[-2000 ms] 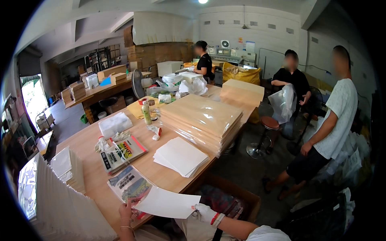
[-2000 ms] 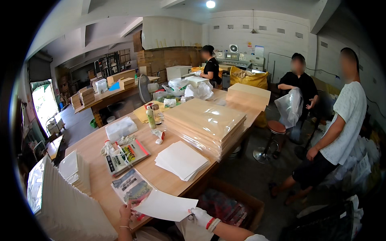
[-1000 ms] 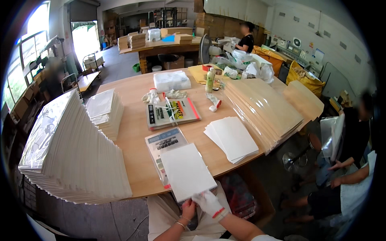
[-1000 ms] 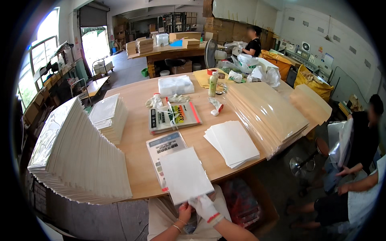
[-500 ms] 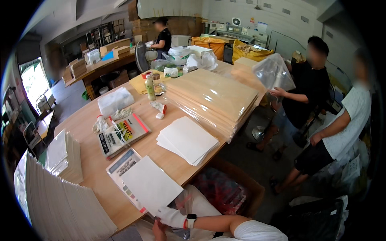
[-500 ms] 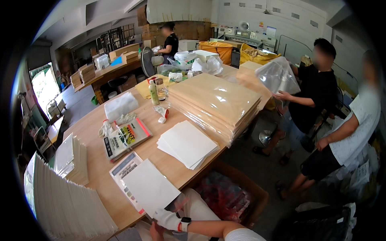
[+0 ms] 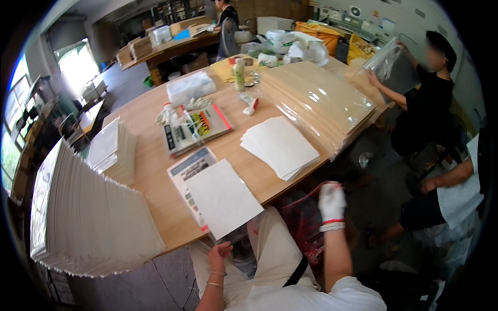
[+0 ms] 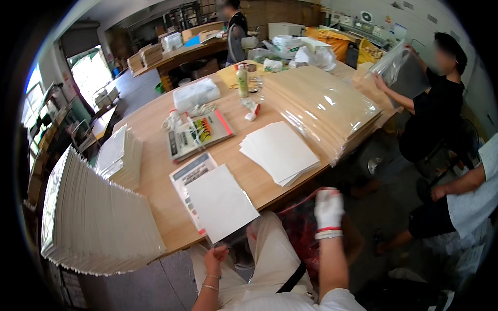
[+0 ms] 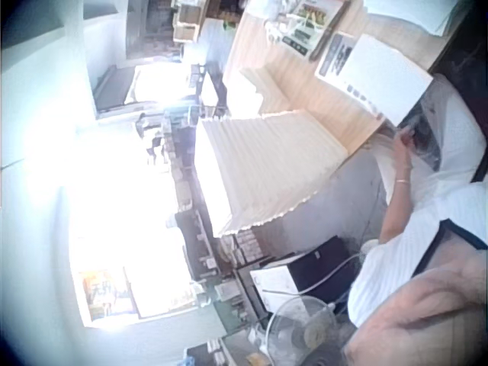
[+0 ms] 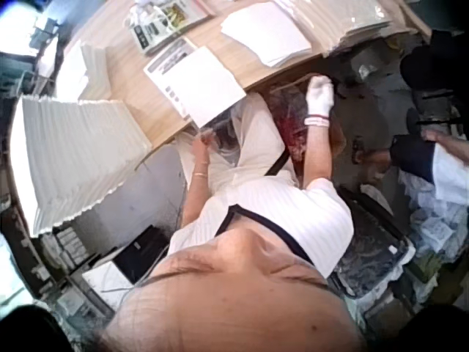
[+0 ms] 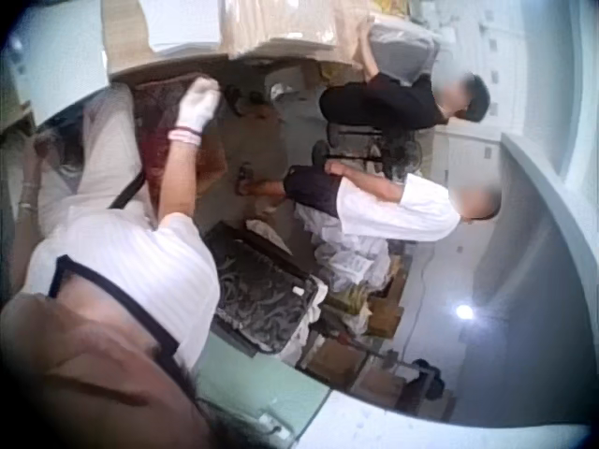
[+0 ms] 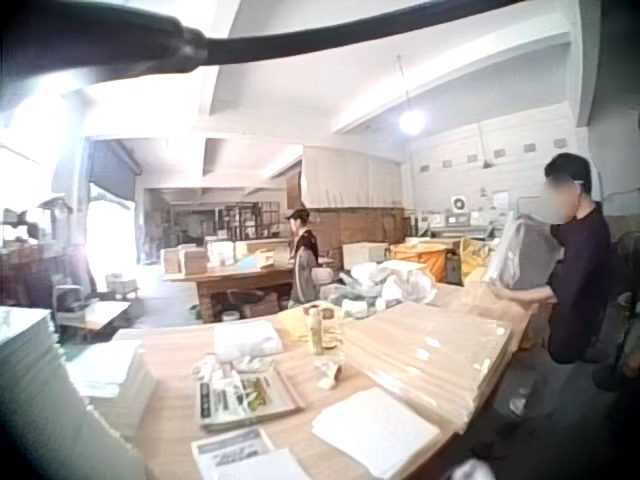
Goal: The person sits at a table and repeatedly picks up white books, places them into clear plastic sleeves, and stacks the packaged items on the table. The person handles the books and sleeves by hand, organizing them into a neat pile.
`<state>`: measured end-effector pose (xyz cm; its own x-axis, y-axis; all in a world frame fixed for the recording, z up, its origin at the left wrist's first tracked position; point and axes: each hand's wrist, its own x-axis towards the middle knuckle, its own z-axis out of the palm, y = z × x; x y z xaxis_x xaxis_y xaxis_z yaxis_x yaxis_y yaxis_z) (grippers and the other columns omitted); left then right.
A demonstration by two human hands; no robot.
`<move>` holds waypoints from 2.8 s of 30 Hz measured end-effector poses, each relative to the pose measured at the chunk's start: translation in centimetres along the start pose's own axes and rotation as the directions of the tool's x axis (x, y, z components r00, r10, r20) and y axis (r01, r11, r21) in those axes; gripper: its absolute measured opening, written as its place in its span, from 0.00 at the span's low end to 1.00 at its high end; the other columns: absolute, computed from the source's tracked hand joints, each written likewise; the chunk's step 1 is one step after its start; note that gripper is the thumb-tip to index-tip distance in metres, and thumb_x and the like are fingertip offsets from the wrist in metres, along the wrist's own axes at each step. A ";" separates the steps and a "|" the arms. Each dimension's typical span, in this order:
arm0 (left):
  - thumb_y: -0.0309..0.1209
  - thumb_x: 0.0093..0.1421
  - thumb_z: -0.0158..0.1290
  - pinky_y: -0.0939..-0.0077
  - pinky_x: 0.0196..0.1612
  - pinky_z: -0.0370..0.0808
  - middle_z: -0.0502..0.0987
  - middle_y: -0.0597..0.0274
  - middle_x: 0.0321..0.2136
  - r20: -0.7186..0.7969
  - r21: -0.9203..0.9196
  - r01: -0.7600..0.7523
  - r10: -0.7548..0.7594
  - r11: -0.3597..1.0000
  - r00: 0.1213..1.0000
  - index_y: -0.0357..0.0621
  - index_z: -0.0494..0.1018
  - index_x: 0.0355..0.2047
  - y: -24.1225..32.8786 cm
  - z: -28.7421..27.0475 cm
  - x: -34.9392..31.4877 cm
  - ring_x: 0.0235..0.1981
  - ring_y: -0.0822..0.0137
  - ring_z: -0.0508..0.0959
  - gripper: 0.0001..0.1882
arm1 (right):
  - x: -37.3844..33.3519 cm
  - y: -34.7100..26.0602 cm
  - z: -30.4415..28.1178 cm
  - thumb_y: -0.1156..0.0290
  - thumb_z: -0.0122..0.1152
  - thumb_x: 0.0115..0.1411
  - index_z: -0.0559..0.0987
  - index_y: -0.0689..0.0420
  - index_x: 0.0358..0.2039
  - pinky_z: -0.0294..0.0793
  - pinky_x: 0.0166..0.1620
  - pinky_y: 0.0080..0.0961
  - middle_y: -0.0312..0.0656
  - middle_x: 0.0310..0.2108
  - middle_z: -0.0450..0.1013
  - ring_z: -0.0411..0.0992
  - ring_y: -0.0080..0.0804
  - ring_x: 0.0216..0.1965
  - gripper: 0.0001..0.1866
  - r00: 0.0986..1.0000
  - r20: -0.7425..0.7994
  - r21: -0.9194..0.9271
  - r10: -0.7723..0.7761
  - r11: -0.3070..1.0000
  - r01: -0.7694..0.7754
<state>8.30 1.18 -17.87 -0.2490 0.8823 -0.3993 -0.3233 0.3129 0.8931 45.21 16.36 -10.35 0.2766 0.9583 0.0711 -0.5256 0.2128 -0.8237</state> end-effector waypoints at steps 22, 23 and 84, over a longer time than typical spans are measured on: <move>0.33 0.50 0.55 0.68 0.22 0.69 0.71 0.59 0.18 0.433 0.821 -0.566 0.570 0.069 0.698 0.43 0.71 0.22 6.6 -1.1 2.0 0.20 0.59 0.73 0.08 | 0.4 6.8 9.2 0.66 0.53 0.51 0.72 0.59 0.20 0.70 0.29 0.32 0.46 0.19 0.70 0.71 0.42 0.24 0.10 0.486 0.798 -0.602 0.357 0.414 0.683; 0.34 0.51 0.54 0.69 0.21 0.69 0.70 0.58 0.17 0.386 0.853 -0.515 0.555 0.091 0.737 0.42 0.71 0.21 6.6 -0.9 2.5 0.19 0.58 0.73 0.09 | 0.0 7.0 10.0 0.63 0.51 0.51 0.71 0.57 0.17 0.70 0.28 0.36 0.49 0.20 0.70 0.70 0.45 0.25 0.12 0.590 0.697 -0.714 0.406 0.317 0.624; 0.35 0.60 0.41 0.61 0.31 0.69 0.73 0.47 0.27 0.301 0.914 -0.372 0.345 0.160 0.889 0.40 0.71 0.33 11.9 -6.3 -10.2 0.28 0.49 0.72 0.13 | 7.3 3.2 8.4 0.61 0.58 0.46 0.72 0.60 0.33 0.68 0.36 0.37 0.51 0.30 0.72 0.70 0.47 0.33 0.17 0.868 0.490 -0.853 0.074 -0.164 0.496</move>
<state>1.27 -6.36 -4.49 -0.0578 0.9982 0.0157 0.8757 0.0432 0.4810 38.81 25.63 -7.77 -0.1934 0.9414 0.2764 0.9093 0.2778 -0.3097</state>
